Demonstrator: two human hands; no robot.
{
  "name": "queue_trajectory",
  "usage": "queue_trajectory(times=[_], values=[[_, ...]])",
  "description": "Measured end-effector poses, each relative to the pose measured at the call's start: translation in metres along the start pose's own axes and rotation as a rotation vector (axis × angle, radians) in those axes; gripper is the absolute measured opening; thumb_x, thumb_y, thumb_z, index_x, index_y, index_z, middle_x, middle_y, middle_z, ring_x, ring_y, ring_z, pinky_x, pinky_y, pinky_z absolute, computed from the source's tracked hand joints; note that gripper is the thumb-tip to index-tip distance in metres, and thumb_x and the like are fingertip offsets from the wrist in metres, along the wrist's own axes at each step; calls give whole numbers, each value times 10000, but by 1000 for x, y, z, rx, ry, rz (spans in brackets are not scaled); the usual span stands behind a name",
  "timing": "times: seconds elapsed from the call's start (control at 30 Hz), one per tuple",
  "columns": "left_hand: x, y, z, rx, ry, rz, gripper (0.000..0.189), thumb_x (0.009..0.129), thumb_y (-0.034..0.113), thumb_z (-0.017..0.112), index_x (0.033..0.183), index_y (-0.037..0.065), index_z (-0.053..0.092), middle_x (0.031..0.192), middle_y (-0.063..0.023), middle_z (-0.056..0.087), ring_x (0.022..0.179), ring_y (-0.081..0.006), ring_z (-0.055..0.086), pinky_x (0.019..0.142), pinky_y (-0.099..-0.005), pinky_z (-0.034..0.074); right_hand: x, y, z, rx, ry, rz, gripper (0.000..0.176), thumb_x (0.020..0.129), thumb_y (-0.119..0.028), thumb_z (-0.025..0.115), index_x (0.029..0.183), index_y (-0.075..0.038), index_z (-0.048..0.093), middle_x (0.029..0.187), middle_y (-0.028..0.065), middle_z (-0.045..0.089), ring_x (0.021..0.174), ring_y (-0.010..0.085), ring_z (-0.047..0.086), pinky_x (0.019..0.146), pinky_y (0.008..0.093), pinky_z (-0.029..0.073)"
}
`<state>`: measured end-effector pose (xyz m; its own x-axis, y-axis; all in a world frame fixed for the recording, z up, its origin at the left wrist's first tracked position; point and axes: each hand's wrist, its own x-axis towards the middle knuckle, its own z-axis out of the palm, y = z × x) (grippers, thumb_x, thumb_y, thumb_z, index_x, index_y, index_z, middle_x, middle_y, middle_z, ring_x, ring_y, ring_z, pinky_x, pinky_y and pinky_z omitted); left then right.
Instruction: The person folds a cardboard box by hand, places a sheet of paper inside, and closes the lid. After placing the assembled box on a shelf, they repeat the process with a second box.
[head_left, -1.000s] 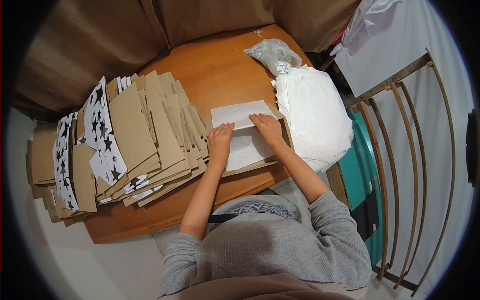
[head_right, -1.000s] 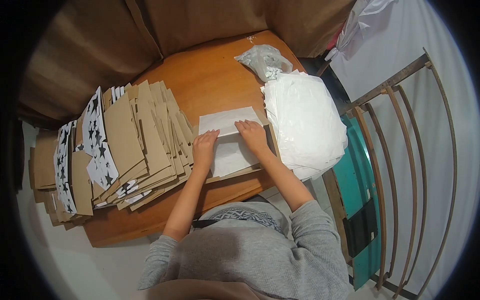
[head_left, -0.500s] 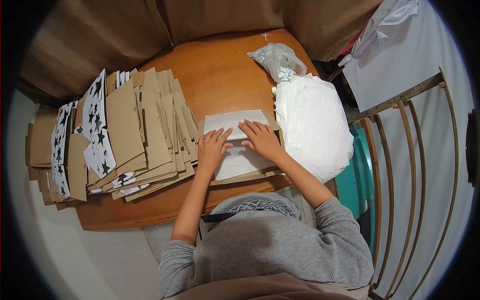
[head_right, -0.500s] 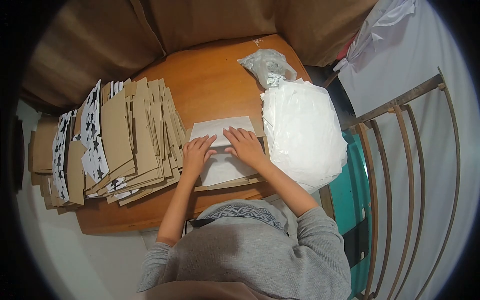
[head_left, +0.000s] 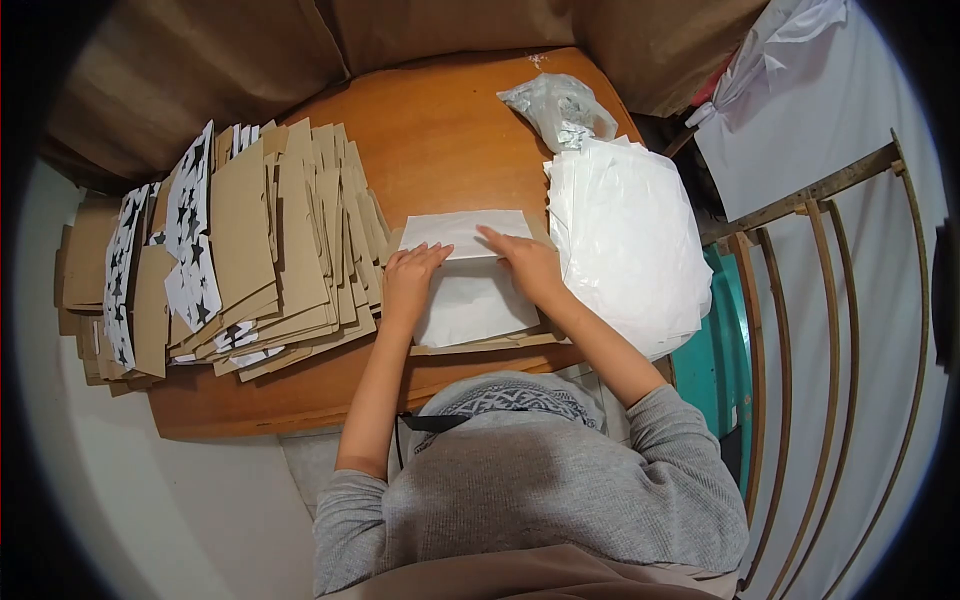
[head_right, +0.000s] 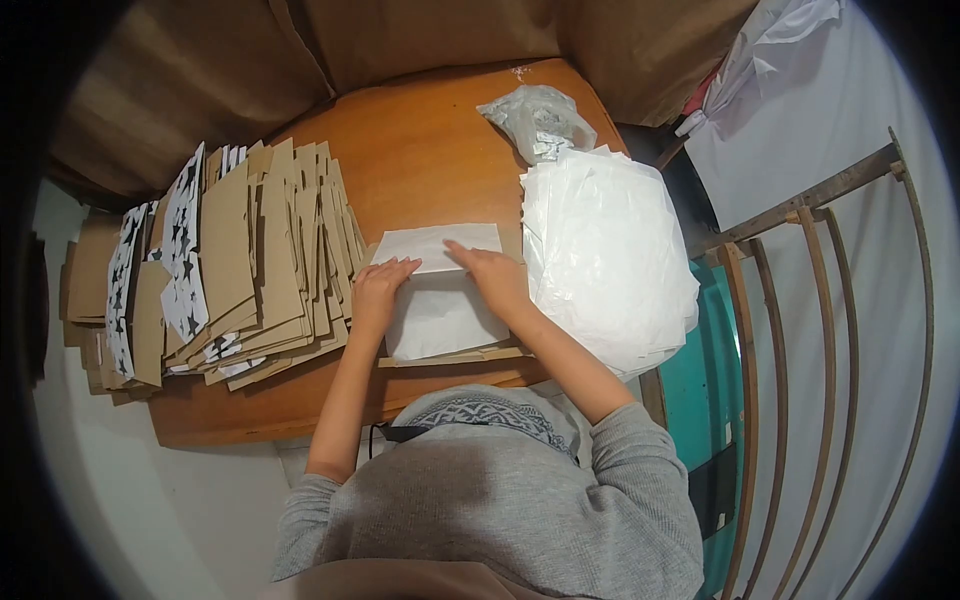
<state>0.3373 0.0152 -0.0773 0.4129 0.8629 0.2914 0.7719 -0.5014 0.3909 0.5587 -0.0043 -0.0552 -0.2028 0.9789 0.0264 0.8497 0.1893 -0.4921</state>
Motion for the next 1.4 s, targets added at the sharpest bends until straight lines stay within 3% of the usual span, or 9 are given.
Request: queue_trajectory(times=[0.2,0.43,0.5,0.6,0.63,0.83,1.07,1.33,1.4], values=[[14,-7,-5,-112,-104,-39,332,788,46,570,1090,141,671,1001,-99,691,973,-261,650,848,-394,442,9,14,20,-200,230,-188,451,763,-24,577,1201,-127,552,996,79,634,979,271,591,832,384,469],[7,-7,1,-98,38,36,341,724,-1,632,1050,94,663,956,-100,690,912,-252,652,779,-383,442,-14,-11,-2,-81,342,-274,335,769,-47,583,1100,-94,561,1044,111,607,1002,290,578,848,393,464],[5,-5,0,-112,43,26,341,729,-5,626,1054,93,661,970,-98,689,929,-257,643,790,-384,432,-27,-19,-8,15,6,-127,193,811,-59,541,1004,-40,548,980,159,619,919,319,620,771,396,511],[5,-2,0,-118,37,-3,349,743,-7,622,1074,99,655,1011,-89,684,952,-268,621,820,-387,413,-40,-7,16,-243,-173,153,123,813,-29,533,933,1,534,870,193,622,783,339,653,659,394,544],[5,-2,1,-125,34,-21,352,749,-4,625,1084,101,652,1024,-85,682,957,-271,613,827,-388,411,-44,-3,23,-301,-95,116,140,799,-10,537,934,23,517,766,187,616,675,326,660,606,378,555],[4,-2,6,-106,41,-43,360,759,8,637,1104,109,646,1064,-81,674,981,-275,595,860,-387,401,-39,-8,48,-290,-189,359,285,861,-29,481,1135,18,420,940,259,581,771,404,645,618,449,546],[5,-2,2,-107,24,-38,362,777,27,635,1125,126,634,1109,-74,660,1011,-269,573,889,-380,387,-43,-7,49,-277,-219,363,282,871,-55,483,1134,10,403,947,262,582,802,422,643,654,447,553],[4,-4,9,-11,-10,-24,469,764,59,654,1212,173,579,1201,-56,615,1089,-260,533,924,-391,335,-29,-5,51,-269,-737,414,572,731,-272,690,1166,9,446,1011,200,657,948,335,651,769,443,525],[3,-4,10,18,-5,-14,467,767,65,654,1214,173,575,1202,-56,614,1094,-260,534,919,-390,338,-28,-11,50,-295,-747,406,568,729,-313,700,1156,-4,488,1023,178,664,967,324,649,781,428,524]])
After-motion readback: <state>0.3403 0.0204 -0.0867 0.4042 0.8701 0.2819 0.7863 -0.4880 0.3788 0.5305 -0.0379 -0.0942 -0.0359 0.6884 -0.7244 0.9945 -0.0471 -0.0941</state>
